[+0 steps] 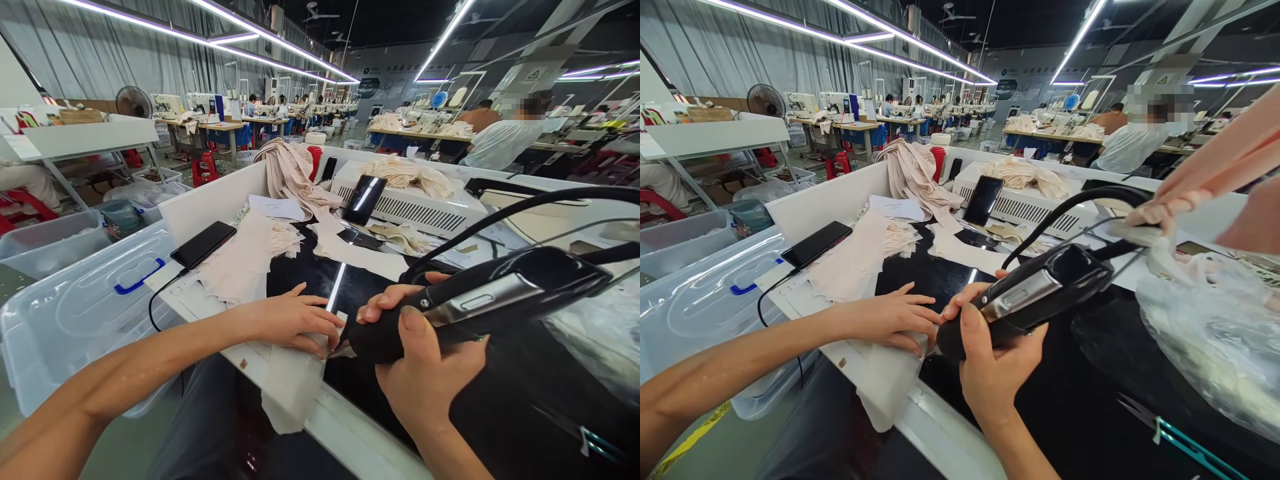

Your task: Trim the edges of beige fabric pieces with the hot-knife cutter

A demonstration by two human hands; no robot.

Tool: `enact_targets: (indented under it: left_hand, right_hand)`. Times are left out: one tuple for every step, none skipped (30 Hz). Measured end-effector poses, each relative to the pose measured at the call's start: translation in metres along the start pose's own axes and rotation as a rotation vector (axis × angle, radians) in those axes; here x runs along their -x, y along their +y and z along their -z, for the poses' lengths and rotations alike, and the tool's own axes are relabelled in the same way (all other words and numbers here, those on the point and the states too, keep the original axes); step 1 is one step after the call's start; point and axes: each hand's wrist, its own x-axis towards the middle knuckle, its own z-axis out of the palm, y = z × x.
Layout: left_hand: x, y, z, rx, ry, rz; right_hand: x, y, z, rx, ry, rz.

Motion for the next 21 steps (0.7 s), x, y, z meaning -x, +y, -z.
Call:
enact_targets:
  left_hand:
    - [-0.001,0.0,0.0,-0.018,0.004,-0.009]
    - [-0.001,0.0,0.001,-0.041,0.009,-0.022]
    - [-0.002,0.0,0.001,-0.068,0.019,-0.039]
    - [-0.002,0.0,0.0,-0.099,0.04,-0.056]
    - [-0.001,0.002,-0.001,-0.132,0.077,-0.072]
    - [0.001,0.004,-0.004,-0.163,0.131,-0.081]
    - [0.004,0.008,-0.008,-0.193,0.199,-0.075]
    - [0.008,0.013,-0.013,-0.227,0.274,-0.055]
    - [0.013,0.018,-0.019,-0.265,0.347,-0.025]
    - [0.018,0.024,-0.026,-0.315,0.409,0.015]
    - [0.024,0.031,-0.034,-0.378,0.445,0.045]
    - [0.029,0.037,-0.042,-0.442,0.46,0.049]
    - [0.033,0.043,-0.05,-0.48,0.446,0.045]
    - [0.037,0.048,-0.057,-0.503,0.433,0.04]
    - [0.039,0.052,-0.064,-0.516,0.419,0.041]
    - [0.04,0.054,-0.069,-0.518,0.406,0.05]
    - [0.041,0.056,-0.073,-0.516,0.398,0.069]
    - [0.041,0.055,-0.075,-0.509,0.392,0.092]
    - [0.041,0.054,-0.077,-0.498,0.388,0.113]
    - [0.041,0.052,-0.076,-0.486,0.388,0.124]
    - [0.041,0.049,-0.074,-0.471,0.391,0.119]
  right_hand:
    - [0.0,0.0,0.0,0.006,0.004,-0.005]
    - [0.001,0.0,-0.001,0.011,0.009,-0.008]
    - [0.0,0.0,-0.001,0.013,0.012,-0.011]
    - [0.0,-0.001,-0.001,0.012,0.012,-0.012]
    - [-0.001,-0.002,-0.001,0.007,0.011,-0.012]
    - [-0.002,-0.003,-0.001,0.0,0.012,-0.01]
    - [-0.004,-0.004,-0.001,-0.006,0.017,-0.008]
    - [-0.007,-0.005,-0.001,-0.009,0.029,-0.001]
    - [-0.009,-0.007,0.0,-0.009,0.043,0.004]
    - [-0.013,-0.009,0.001,-0.005,0.063,0.009]
    - [-0.016,-0.011,0.003,0.002,0.083,0.009]
    - [-0.02,-0.013,0.004,0.012,0.1,0.003]
    - [-0.024,-0.015,0.006,0.026,0.113,-0.009]
    - [-0.028,-0.017,0.008,0.043,0.122,-0.024]
    - [-0.031,-0.018,0.01,0.063,0.127,-0.041]
    - [-0.034,-0.02,0.012,0.083,0.13,-0.05]
    - [-0.036,-0.021,0.013,0.102,0.131,-0.054]
    - [-0.038,-0.022,0.014,0.117,0.129,-0.055]
    - [-0.039,-0.023,0.015,0.128,0.123,-0.054]
    - [-0.04,-0.024,0.016,0.134,0.116,-0.05]
    - [-0.041,-0.025,0.017,0.137,0.11,-0.049]
